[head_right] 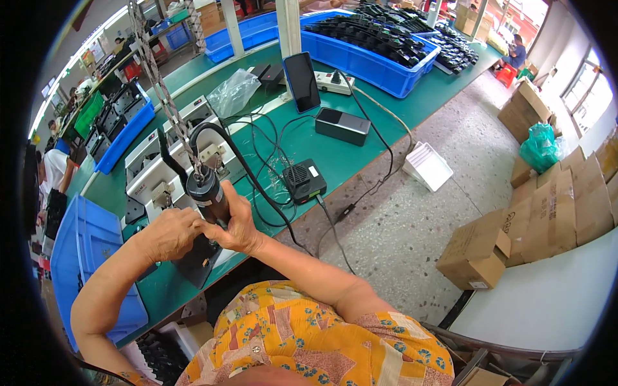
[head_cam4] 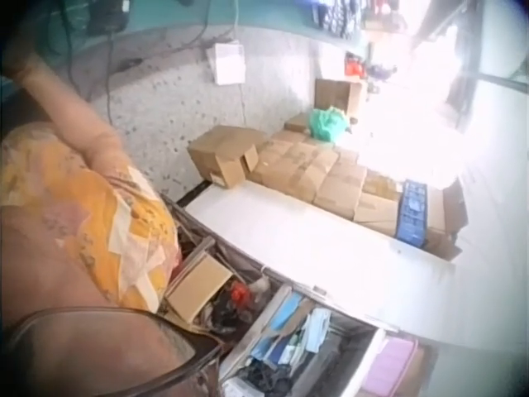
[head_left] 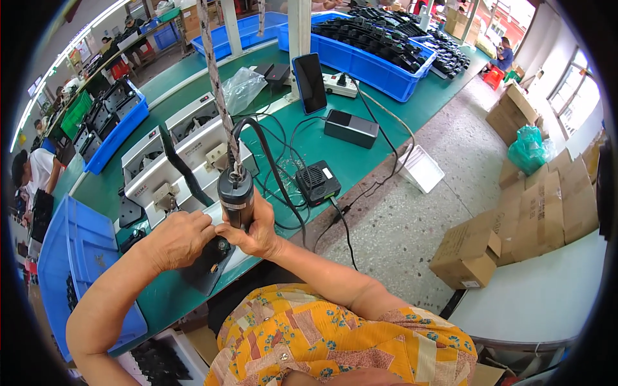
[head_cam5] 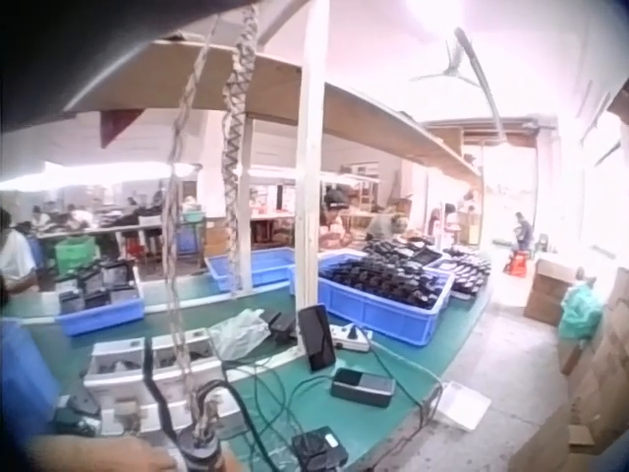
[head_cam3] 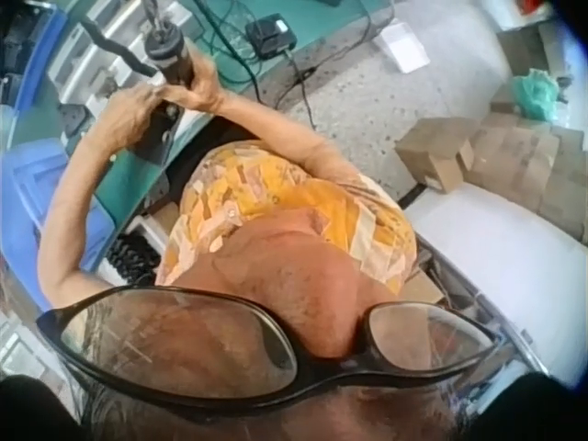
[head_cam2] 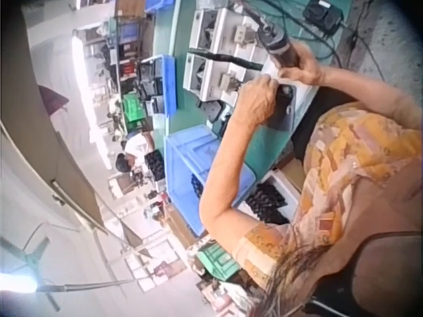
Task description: The person attaches screws to black plastic device cases using an electric screwdriver at a factory workbench.
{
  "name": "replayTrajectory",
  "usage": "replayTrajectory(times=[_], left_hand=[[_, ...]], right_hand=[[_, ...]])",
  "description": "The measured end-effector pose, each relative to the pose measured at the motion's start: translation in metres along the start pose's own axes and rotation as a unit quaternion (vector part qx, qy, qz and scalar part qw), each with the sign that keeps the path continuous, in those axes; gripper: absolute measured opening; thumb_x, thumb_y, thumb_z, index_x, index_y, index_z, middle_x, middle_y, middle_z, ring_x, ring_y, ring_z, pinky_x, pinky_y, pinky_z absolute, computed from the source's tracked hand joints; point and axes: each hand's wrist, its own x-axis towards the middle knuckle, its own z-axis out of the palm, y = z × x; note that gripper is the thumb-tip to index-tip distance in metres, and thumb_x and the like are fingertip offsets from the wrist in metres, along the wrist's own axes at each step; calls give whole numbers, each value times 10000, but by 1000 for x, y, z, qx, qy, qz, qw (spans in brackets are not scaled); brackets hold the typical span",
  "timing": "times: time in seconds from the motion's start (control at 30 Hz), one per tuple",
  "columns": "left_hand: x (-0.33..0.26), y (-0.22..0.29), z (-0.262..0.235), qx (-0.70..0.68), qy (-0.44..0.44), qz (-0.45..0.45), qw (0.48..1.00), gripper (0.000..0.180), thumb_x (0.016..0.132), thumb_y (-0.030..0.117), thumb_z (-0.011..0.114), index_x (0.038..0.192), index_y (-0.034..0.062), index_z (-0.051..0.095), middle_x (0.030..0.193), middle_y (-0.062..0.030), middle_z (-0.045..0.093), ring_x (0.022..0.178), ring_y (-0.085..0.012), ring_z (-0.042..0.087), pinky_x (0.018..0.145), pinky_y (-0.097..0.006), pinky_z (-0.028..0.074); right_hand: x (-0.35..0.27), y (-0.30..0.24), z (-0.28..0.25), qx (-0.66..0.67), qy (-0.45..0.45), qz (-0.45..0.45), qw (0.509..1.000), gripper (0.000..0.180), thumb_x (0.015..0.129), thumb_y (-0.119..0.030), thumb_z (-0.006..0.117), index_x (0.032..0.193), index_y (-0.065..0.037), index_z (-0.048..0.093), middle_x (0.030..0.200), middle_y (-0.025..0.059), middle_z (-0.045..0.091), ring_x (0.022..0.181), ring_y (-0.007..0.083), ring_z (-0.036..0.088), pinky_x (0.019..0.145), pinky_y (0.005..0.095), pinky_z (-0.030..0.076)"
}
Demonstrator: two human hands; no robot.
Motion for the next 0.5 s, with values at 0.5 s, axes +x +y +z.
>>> replayTrajectory(times=[0.5], left_hand=[[-11, 54, -22, -3, -77, -54, 996, 121, 750, 151, 660, 804, 43, 655, 818, -113, 666, 806, -293, 683, 685, -416, 563]], right_hand=[[2, -1, 0, -13, 13, -12, 1000, 586, 774, -242, 867, 1131, 29, 489, 846, 97, 628, 664, 194, 546, 615, 311, 469]])
